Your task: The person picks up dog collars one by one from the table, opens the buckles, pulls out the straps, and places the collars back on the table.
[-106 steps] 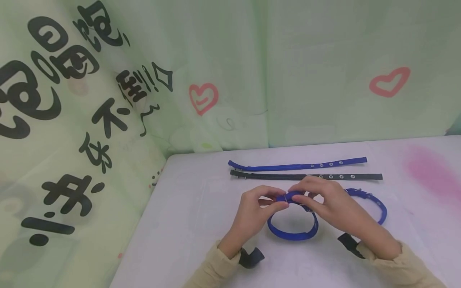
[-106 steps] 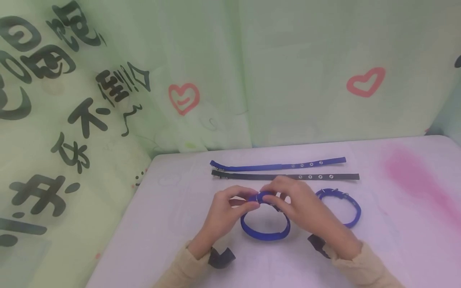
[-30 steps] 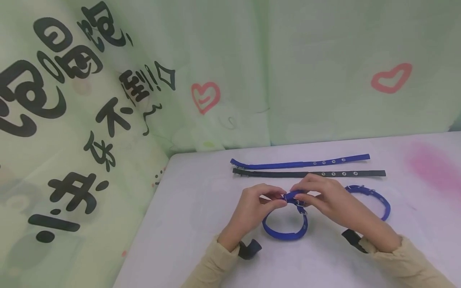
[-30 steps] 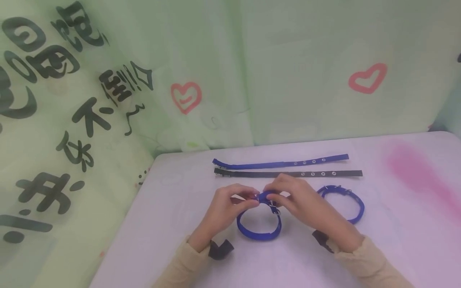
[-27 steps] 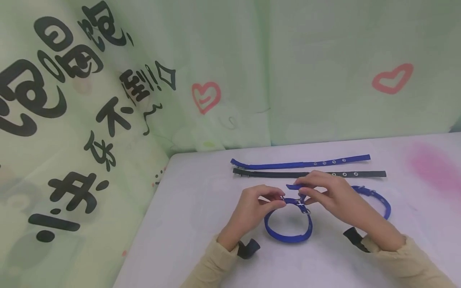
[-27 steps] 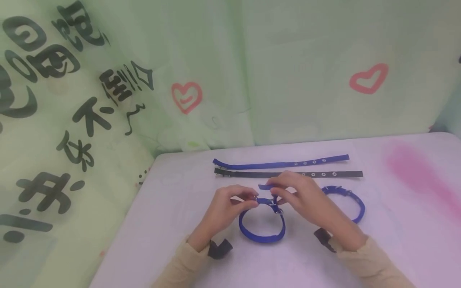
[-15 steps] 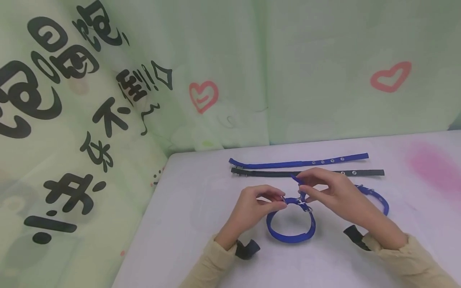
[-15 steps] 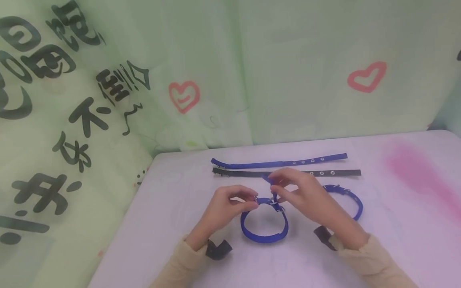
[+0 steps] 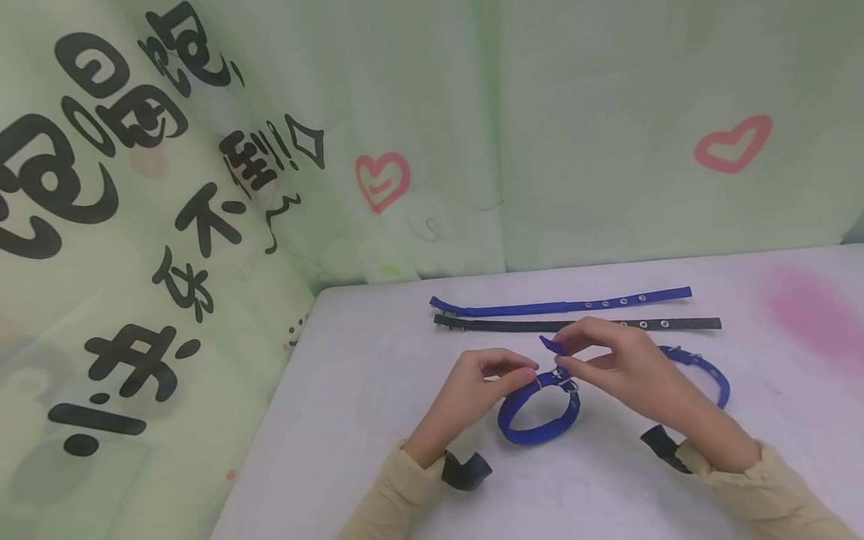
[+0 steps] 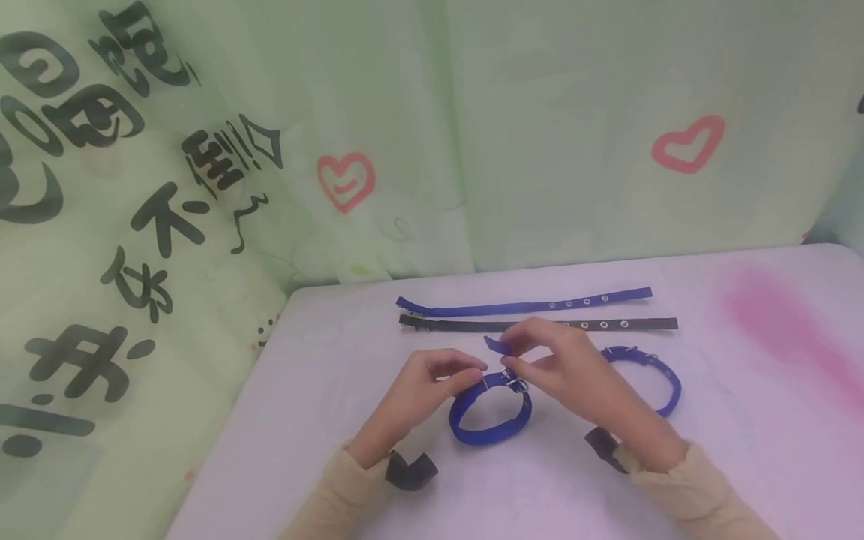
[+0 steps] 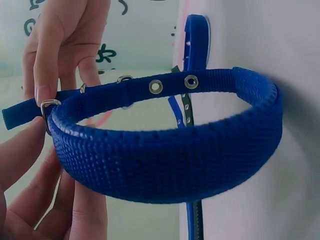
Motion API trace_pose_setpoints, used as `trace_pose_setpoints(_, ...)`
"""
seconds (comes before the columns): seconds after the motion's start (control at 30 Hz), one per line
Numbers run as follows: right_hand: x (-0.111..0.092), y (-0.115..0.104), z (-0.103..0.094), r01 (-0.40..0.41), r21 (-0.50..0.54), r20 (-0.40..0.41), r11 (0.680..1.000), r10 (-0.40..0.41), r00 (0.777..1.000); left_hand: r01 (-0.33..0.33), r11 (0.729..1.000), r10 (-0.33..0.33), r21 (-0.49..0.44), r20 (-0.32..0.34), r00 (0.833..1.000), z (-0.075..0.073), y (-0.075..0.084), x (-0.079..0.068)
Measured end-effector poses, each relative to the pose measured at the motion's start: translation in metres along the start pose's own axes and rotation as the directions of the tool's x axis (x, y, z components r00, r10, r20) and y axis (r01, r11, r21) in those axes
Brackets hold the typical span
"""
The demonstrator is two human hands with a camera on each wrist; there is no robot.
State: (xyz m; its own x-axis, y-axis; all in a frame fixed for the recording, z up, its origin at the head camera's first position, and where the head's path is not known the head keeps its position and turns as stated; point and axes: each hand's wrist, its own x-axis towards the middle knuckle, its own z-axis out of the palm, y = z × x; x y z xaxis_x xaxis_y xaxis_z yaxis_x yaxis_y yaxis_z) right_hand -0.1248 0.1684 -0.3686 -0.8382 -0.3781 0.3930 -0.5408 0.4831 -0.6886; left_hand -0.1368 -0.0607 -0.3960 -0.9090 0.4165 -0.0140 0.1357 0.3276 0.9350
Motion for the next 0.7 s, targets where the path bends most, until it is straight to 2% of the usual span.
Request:
trace_pose_setpoints(0.23, -0.0002, -0.0024, 0.0030, 0.010, 0.005, -0.003, 1.000, -0.010, 1.000, 0.061, 0.995, -0.059, -0.077, 0.031, 0.998, 0.0033, 0.0005, 0.0006)
trace_pose_setpoints(0.5, 0.0000, -0.0022, 0.0044, 0.035, 0.014, -0.008, 0.999, -0.035, 0.999, 0.140, 0.977, -0.129, -0.163, 0.078, 0.989, 0.0054, -0.0022, 0.0016)
trace_pose_setpoints(0.7, 0.0000, -0.0046, 0.0055, 0.017, -0.006, -0.028, 1.000, -0.017, 0.999, 0.135, 0.974, -0.115, -0.179, 0.118, 0.986, 0.0050, -0.0021, 0.0014)
